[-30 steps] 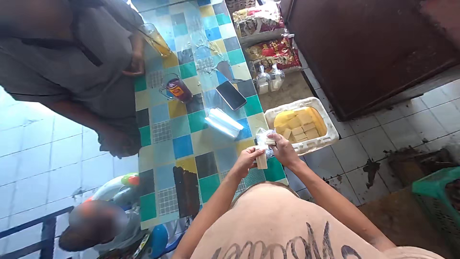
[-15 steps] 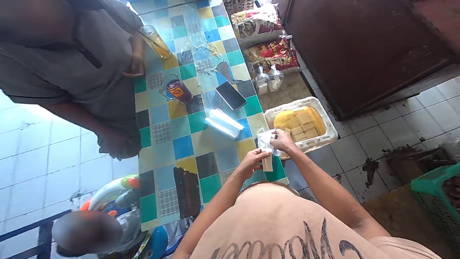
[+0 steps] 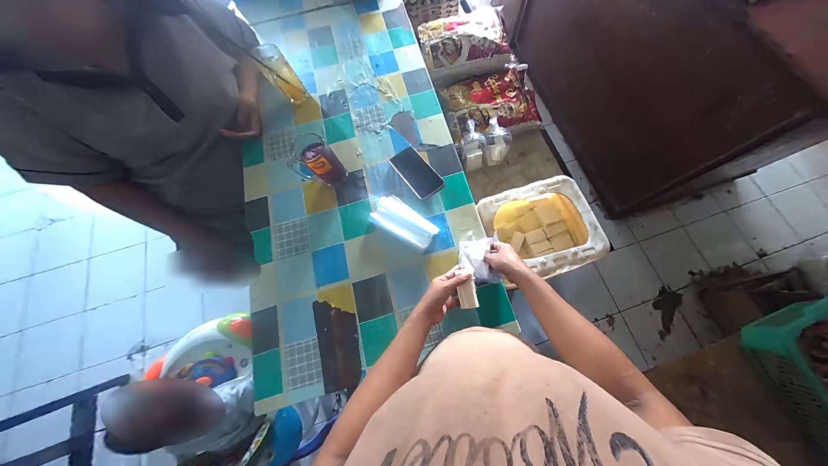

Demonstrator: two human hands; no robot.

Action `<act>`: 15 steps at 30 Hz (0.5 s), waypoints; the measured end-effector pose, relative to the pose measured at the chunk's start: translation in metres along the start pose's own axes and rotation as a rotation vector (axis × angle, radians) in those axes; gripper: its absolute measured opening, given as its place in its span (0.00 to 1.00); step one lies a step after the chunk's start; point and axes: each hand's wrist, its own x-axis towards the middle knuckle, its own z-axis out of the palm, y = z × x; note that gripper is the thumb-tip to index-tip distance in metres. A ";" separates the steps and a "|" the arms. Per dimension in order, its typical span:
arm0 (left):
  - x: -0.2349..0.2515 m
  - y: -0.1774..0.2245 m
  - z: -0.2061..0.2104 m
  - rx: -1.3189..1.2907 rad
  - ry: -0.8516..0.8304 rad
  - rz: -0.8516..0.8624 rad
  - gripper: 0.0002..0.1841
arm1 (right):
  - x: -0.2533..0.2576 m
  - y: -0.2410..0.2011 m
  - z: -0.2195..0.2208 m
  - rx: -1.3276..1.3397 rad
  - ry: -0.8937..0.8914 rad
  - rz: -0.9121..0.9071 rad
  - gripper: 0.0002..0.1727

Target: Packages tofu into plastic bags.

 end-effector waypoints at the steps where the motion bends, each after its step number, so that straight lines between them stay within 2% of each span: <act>1: -0.001 0.000 -0.001 -0.019 0.011 0.005 0.17 | -0.003 -0.001 0.000 -0.081 0.031 -0.024 0.18; 3: -0.004 0.002 -0.002 -0.054 0.048 0.017 0.14 | -0.012 -0.007 0.000 -0.182 0.127 -0.042 0.18; 5: -0.007 0.007 0.000 -0.097 0.108 0.022 0.15 | -0.020 -0.010 0.001 -0.212 0.208 -0.043 0.23; 9: -0.015 0.027 0.009 -0.096 0.143 0.027 0.16 | -0.038 -0.022 -0.011 -0.365 0.173 -0.136 0.19; 12: -0.015 0.049 0.022 -0.018 0.105 0.050 0.17 | -0.062 -0.031 -0.028 -0.239 0.249 -0.295 0.17; 13: -0.012 0.056 0.027 0.013 0.089 0.056 0.18 | -0.064 -0.031 -0.033 -0.119 0.183 -0.300 0.19; 15: -0.007 0.068 0.041 0.082 0.070 0.070 0.18 | -0.066 -0.030 -0.041 0.161 -0.113 -0.200 0.24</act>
